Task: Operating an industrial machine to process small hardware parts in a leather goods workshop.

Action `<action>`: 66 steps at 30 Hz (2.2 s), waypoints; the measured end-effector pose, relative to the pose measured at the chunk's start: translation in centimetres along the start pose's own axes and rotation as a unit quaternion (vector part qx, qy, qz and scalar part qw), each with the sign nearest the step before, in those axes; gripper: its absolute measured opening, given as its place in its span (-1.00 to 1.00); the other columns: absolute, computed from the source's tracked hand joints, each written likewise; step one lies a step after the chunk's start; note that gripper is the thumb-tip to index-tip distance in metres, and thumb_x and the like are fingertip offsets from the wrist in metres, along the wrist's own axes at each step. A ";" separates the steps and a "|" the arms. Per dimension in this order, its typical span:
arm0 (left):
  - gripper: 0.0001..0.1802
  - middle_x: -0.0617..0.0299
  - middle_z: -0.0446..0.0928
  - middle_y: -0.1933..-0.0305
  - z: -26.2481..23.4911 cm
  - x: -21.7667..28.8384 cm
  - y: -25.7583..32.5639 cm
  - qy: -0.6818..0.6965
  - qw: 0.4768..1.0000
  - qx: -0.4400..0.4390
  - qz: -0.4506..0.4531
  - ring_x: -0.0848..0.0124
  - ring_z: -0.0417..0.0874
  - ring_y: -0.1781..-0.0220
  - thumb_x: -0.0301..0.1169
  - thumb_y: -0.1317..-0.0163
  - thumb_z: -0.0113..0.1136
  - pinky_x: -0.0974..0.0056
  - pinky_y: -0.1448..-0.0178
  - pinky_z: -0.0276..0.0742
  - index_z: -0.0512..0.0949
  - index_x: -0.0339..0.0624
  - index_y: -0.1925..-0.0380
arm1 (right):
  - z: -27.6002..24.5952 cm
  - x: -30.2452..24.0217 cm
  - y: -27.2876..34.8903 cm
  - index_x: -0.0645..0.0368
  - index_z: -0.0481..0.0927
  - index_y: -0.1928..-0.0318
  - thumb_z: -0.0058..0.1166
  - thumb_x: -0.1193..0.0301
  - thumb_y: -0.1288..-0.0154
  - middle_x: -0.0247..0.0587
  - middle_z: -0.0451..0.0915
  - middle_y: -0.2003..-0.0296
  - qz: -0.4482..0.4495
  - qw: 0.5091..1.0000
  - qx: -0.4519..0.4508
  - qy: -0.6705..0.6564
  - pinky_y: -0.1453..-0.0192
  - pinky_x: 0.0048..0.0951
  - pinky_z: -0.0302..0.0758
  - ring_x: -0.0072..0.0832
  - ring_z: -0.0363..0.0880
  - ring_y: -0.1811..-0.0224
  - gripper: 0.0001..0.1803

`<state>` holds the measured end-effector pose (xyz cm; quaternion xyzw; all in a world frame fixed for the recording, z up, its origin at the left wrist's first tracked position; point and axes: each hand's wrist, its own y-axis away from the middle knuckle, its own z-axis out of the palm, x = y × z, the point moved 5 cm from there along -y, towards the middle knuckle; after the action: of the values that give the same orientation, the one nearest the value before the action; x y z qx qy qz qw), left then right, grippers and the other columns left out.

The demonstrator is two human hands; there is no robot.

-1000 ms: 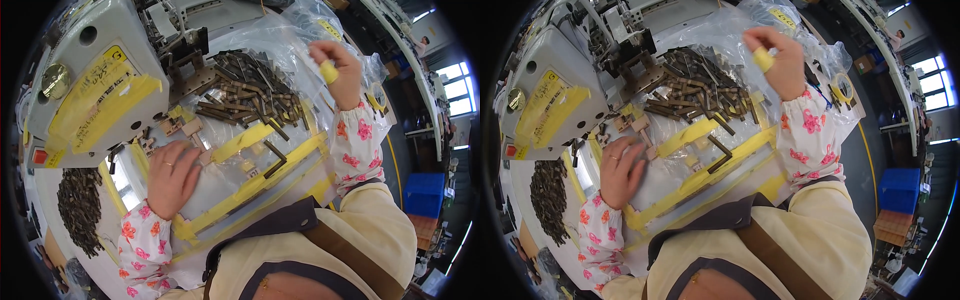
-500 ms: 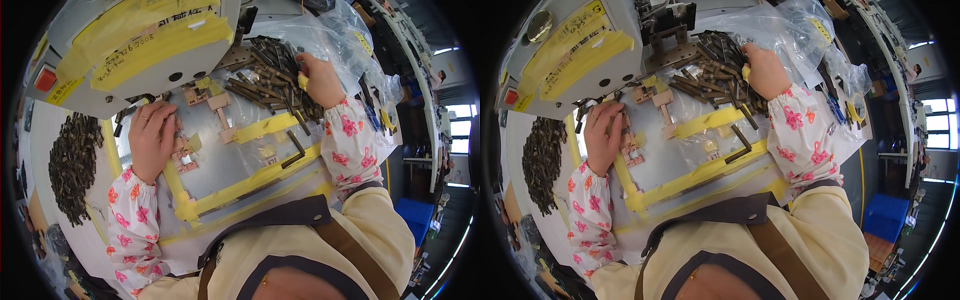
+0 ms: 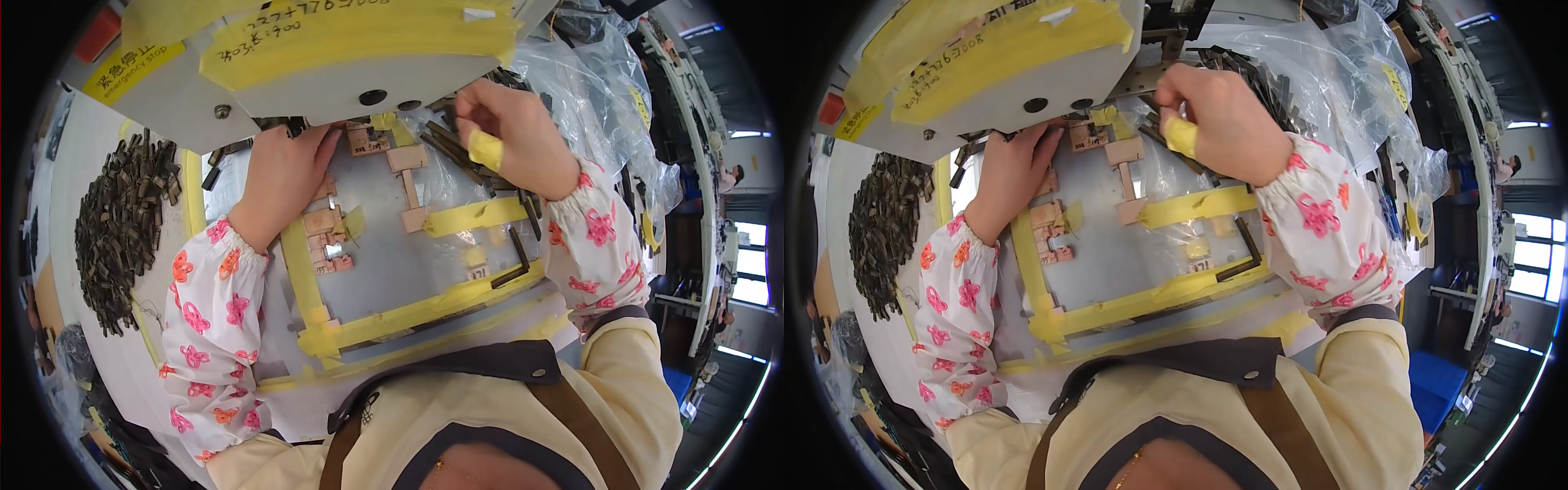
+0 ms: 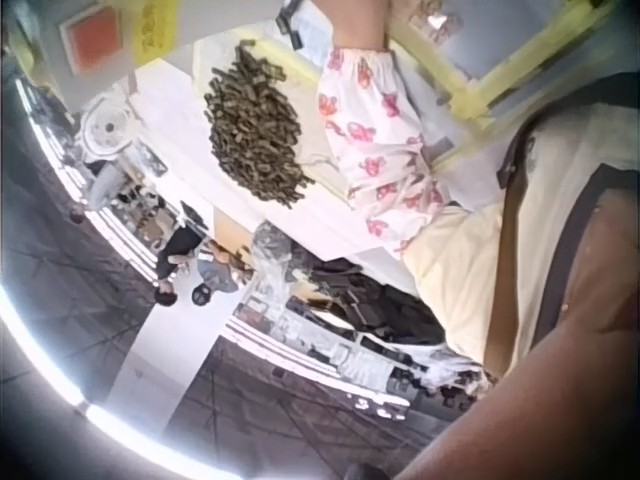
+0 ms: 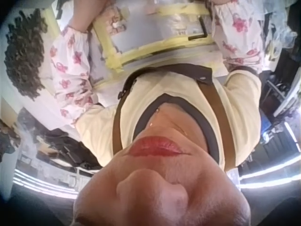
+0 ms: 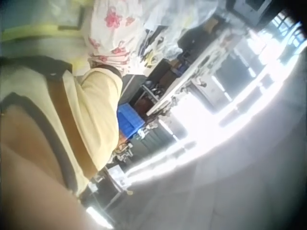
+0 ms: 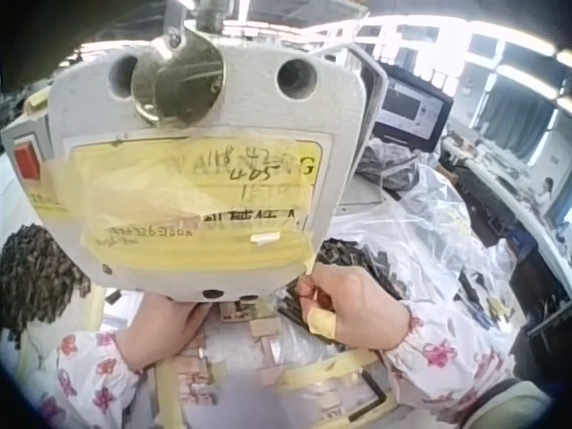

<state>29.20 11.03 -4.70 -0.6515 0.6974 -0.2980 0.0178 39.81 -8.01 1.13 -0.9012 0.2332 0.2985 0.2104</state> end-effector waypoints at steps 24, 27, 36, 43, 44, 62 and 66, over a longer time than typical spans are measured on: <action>-0.77 0.09 0.57 0.31 -1.2 1.8 0.0 -0.026 0.996 0.016 0.089 0.11 0.57 0.30 -0.52 0.00 0.25 0.16 0.26 0.47 0.59 -0.16 0.27 | 4.8 -0.9 -1.3 0.18 0.54 0.39 0.07 0.48 0.08 -0.14 0.48 0.51 -0.229 0.948 -0.049 0.216 0.36 -0.25 0.49 -0.18 0.53 0.40 -0.84; -0.76 0.10 0.57 0.35 -0.9 1.7 0.0 -0.040 0.993 0.013 0.107 0.11 0.57 0.33 -0.55 0.01 0.23 0.17 0.28 0.47 0.59 -0.14 0.26 | 4.7 0.1 -1.2 0.20 0.56 0.36 0.07 0.51 0.09 -0.07 0.51 0.42 -0.230 0.955 -0.047 0.180 0.29 -0.22 0.49 -0.13 0.54 0.32 -0.82; -0.72 0.16 0.56 0.49 -0.6 1.1 0.5 0.035 0.997 -0.022 0.072 0.18 0.57 0.46 -0.61 0.02 0.09 0.19 0.36 0.48 0.58 -0.09 0.27 | 4.6 1.4 -1.6 0.22 0.59 0.33 0.03 0.61 0.04 -0.08 0.55 0.30 -0.177 0.977 -0.069 0.098 0.19 -0.21 0.48 -0.08 0.53 0.23 -0.80; -0.73 0.17 0.56 0.48 -0.9 1.3 0.4 0.024 0.995 0.007 0.100 0.20 0.57 0.49 -0.61 0.01 0.08 0.20 0.42 0.46 0.58 -0.09 0.28 | 4.6 1.6 -1.8 0.24 0.59 0.34 0.04 0.61 0.04 -0.10 0.56 0.34 -0.164 0.982 -0.063 0.064 0.21 -0.19 0.47 -0.07 0.52 0.25 -0.82; -0.70 0.18 0.55 0.51 -1.0 1.4 0.4 0.024 0.995 0.008 0.099 0.21 0.56 0.50 -0.61 0.03 0.09 0.20 0.42 0.45 0.59 -0.08 0.26 | 4.7 1.6 -1.8 0.24 0.60 0.34 0.05 0.61 0.04 -0.10 0.56 0.34 -0.160 0.983 -0.064 0.064 0.21 -0.19 0.47 -0.07 0.52 0.26 -0.81; -0.58 0.24 0.38 0.64 -0.9 1.6 0.5 0.012 0.997 -0.024 0.071 0.27 0.48 0.63 -0.61 0.03 0.06 0.22 0.52 0.42 0.61 0.06 0.16 | 6.1 0.9 -1.9 0.16 0.60 0.38 0.06 0.59 0.11 -0.17 0.57 0.32 -0.193 0.977 -0.021 0.086 0.21 -0.23 0.49 -0.15 0.53 0.23 -0.80; -0.58 0.24 0.37 0.64 -0.7 1.6 0.4 0.016 0.997 -0.022 0.078 0.27 0.48 0.63 -0.61 0.03 0.06 0.21 0.52 0.41 0.60 0.05 0.15 | 6.5 0.9 -1.9 0.15 0.60 0.43 0.06 0.56 0.13 -0.16 0.56 0.37 -0.196 0.974 -0.003 0.110 0.21 -0.23 0.51 -0.17 0.54 0.25 -0.84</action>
<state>28.33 9.80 -3.66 -0.5904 0.7526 -0.2912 0.0154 38.62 -3.31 -3.76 -0.9573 0.0724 0.1514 0.2352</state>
